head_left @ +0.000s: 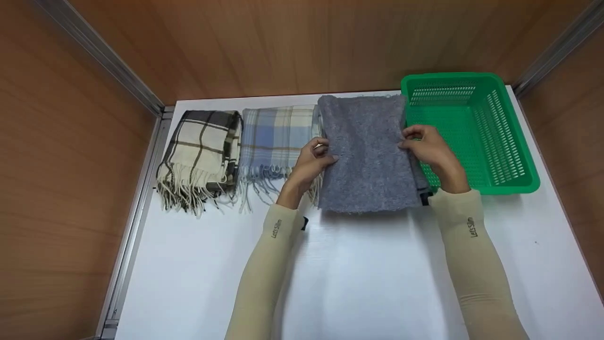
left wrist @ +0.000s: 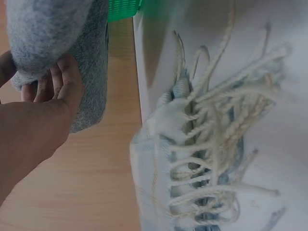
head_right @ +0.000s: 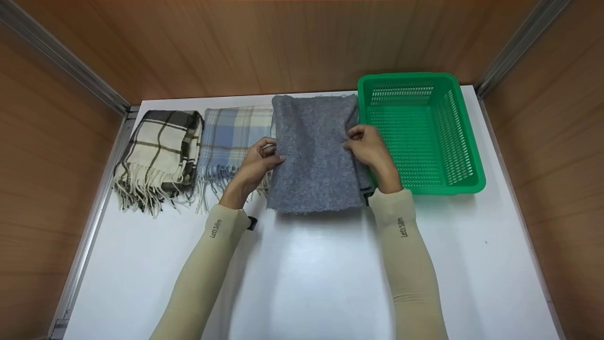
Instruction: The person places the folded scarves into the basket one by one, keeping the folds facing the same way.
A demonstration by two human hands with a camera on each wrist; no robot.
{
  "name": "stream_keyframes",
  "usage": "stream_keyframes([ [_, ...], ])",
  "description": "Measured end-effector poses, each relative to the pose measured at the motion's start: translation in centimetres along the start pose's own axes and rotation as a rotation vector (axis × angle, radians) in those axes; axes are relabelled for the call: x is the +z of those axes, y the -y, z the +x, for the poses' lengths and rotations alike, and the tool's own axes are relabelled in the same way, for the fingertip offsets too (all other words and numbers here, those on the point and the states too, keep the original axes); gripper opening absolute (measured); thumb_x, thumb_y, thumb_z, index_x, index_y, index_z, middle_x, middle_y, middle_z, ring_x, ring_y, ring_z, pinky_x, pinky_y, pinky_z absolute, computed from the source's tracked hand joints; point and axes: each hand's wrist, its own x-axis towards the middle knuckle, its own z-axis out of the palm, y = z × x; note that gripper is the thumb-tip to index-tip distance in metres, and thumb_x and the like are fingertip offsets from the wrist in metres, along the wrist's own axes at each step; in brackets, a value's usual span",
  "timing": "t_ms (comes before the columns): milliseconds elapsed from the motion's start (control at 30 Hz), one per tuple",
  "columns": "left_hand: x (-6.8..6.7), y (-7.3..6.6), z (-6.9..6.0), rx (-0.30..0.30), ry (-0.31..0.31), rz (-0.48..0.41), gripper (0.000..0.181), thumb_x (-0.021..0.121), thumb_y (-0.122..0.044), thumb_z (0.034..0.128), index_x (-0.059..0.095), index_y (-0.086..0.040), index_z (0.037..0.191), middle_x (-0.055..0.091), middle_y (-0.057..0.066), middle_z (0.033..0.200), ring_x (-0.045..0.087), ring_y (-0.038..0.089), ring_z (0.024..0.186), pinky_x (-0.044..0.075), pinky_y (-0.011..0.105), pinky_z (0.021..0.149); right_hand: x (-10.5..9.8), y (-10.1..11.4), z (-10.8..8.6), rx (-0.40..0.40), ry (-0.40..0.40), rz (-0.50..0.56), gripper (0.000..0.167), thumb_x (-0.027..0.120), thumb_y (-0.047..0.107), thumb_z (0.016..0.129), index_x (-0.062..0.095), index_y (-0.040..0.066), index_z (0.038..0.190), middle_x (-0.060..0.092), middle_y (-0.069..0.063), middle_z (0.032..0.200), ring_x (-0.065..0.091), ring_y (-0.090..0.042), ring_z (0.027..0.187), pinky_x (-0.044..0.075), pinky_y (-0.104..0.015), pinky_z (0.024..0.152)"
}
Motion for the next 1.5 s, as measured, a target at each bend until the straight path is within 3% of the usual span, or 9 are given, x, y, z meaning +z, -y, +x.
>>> stream_keyframes([
  [67, 0.2, -0.2, 0.0, 0.004, 0.0, 0.005, 0.029, 0.067, 0.005, 0.0994, 0.055, -0.009, 0.122, 0.06, -0.001, 0.106, 0.046, 0.014, 0.084, 0.039, 0.034, 0.073, -0.3, 0.1, -0.2, -0.003, 0.0, 0.009, 0.039, 0.056, 0.01, 0.107, 0.051, -0.006, 0.142, 0.05, -0.018, 0.141, 0.052, -0.01, 0.096, 0.045, -0.025, 0.079],
  [267, 0.7, -0.7, -0.1, 0.052, 0.013, 0.006, 0.029, 0.068, 0.006, 0.0983, 0.056, -0.008, 0.121, 0.066, 0.003, 0.111, 0.058, 0.015, 0.092, 0.046, 0.03, 0.071, -1.3, 0.3, -0.4, -0.005, 0.02, 0.027, 0.042, 0.055, 0.011, 0.108, 0.048, -0.006, 0.146, 0.047, -0.018, 0.147, 0.056, -0.005, 0.089, 0.048, -0.023, 0.075],
  [533, 1.3, -1.4, 0.0, 0.091, 0.03, -0.003, 0.029, 0.067, 0.008, 0.0981, 0.057, -0.007, 0.121, 0.068, 0.007, 0.115, 0.06, 0.017, 0.097, 0.048, 0.034, 0.079, -2.2, 0.5, -1.0, -0.025, 0.005, 0.026, 0.041, 0.055, 0.01, 0.109, 0.048, -0.006, 0.146, 0.051, -0.009, 0.136, 0.057, -0.003, 0.089, 0.049, -0.022, 0.075],
  [767, 2.0, -1.9, 0.1, 0.118, 0.035, 0.014, 0.032, 0.067, 0.007, 0.0985, 0.058, -0.004, 0.127, 0.068, 0.018, 0.132, 0.065, 0.025, 0.114, 0.052, 0.032, 0.087, -3.0, 0.4, -1.6, -0.034, -0.014, 0.019, 0.043, 0.055, 0.014, 0.109, 0.047, -0.003, 0.148, 0.05, -0.009, 0.14, 0.058, -0.002, 0.095, 0.049, -0.022, 0.079],
  [1000, 2.8, -2.1, 0.2, 0.156, 0.044, 0.032, 0.03, 0.068, 0.006, 0.0985, 0.059, -0.003, 0.126, 0.068, 0.02, 0.133, 0.065, 0.028, 0.121, 0.054, 0.036, 0.092, -3.8, 0.5, -2.1, -0.045, -0.052, 0.027, 0.034, 0.057, 0.013, 0.109, 0.053, 0.0, 0.139, 0.055, 0.001, 0.125, 0.059, -0.004, 0.092, 0.05, -0.023, 0.075],
  [1500, 5.3, -2.5, 0.7, 0.206, 0.075, 0.076, 0.03, 0.069, 0.005, 0.0977, 0.059, -0.003, 0.124, 0.068, 0.019, 0.133, 0.065, 0.027, 0.121, 0.054, 0.036, 0.095, -6.1, -0.3, -2.9, -0.053, -0.107, 0.033, 0.027, 0.057, 0.012, 0.108, 0.055, 0.004, 0.134, 0.058, 0.012, 0.112, 0.06, -0.001, 0.091, 0.049, -0.022, 0.074],
])
